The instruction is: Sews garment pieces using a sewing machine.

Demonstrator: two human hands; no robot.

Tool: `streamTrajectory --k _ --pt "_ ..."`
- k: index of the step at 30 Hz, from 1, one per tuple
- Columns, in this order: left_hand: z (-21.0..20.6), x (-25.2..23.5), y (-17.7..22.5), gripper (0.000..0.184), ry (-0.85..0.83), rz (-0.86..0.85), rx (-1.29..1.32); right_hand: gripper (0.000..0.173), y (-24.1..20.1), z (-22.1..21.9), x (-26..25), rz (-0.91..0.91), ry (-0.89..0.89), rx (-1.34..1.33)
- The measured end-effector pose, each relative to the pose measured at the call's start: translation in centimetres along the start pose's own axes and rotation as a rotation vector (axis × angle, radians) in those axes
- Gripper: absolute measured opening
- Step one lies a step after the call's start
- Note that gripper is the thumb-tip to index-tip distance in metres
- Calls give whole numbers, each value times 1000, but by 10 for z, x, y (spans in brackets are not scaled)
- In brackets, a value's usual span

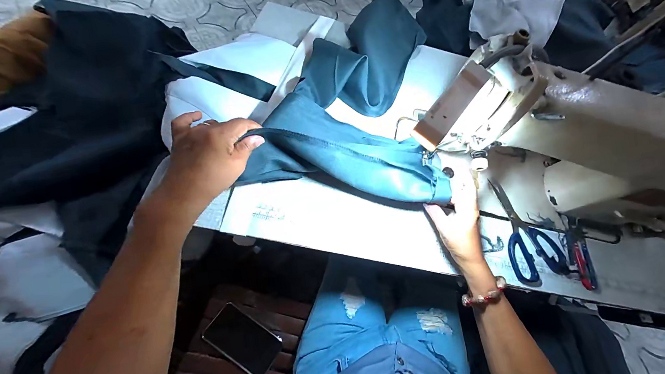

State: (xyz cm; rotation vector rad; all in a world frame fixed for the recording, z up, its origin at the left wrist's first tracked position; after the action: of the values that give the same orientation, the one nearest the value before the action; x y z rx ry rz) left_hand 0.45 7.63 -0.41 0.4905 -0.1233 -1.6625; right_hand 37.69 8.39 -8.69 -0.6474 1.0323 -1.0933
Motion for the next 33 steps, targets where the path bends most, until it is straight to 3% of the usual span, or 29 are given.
streamTrajectory --k 6,9,11,12,14,16,20,23,26,30,33 --pt "-4 -7 7 27 118 -29 -178 48 -23 3 41 -200 -89 -98" --pt "-15 -15 51 31 164 28 -248 51 -29 12 42 -304 -106 -9" --pt "-33 -16 96 39 229 -89 -189 54 -32 12 33 -257 -44 231" --pt "-47 -16 119 33 275 -188 -114 57 -34 10 27 -230 -29 336" --pt "-74 -15 161 35 184 -354 110 64 -40 0 16 -209 -45 489" --pt "-102 -23 189 40 -34 -389 295 61 -38 -9 11 -168 -68 598" --pt "-136 -40 198 33 -466 -110 363 47 -34 -11 12 -130 -47 706" --pt "-147 -32 190 30 -469 -77 336 35 -26 -4 14 -108 9 643" --pt "-154 -26 187 26 -428 -117 332 28 -18 4 11 -243 -16 428" --pt "-156 -20 189 44 -438 -142 347 31 -8 11 8 -370 -62 158" --pt "-156 -19 190 45 -445 -149 398 30 -10 11 8 -376 -64 151"
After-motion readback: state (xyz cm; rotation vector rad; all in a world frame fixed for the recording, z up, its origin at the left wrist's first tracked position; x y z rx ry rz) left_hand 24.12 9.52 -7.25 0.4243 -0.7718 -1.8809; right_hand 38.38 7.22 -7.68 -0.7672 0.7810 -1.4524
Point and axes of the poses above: each hand's wrist, its own x-axis away from the middle knuckle, its own z-axis out of the back of the hand, y = z × x, the point moved 2 cm from there along -x, towards the middle knuckle, and after that the axes turned 6 degrees about -y, right-handed, at the moved point
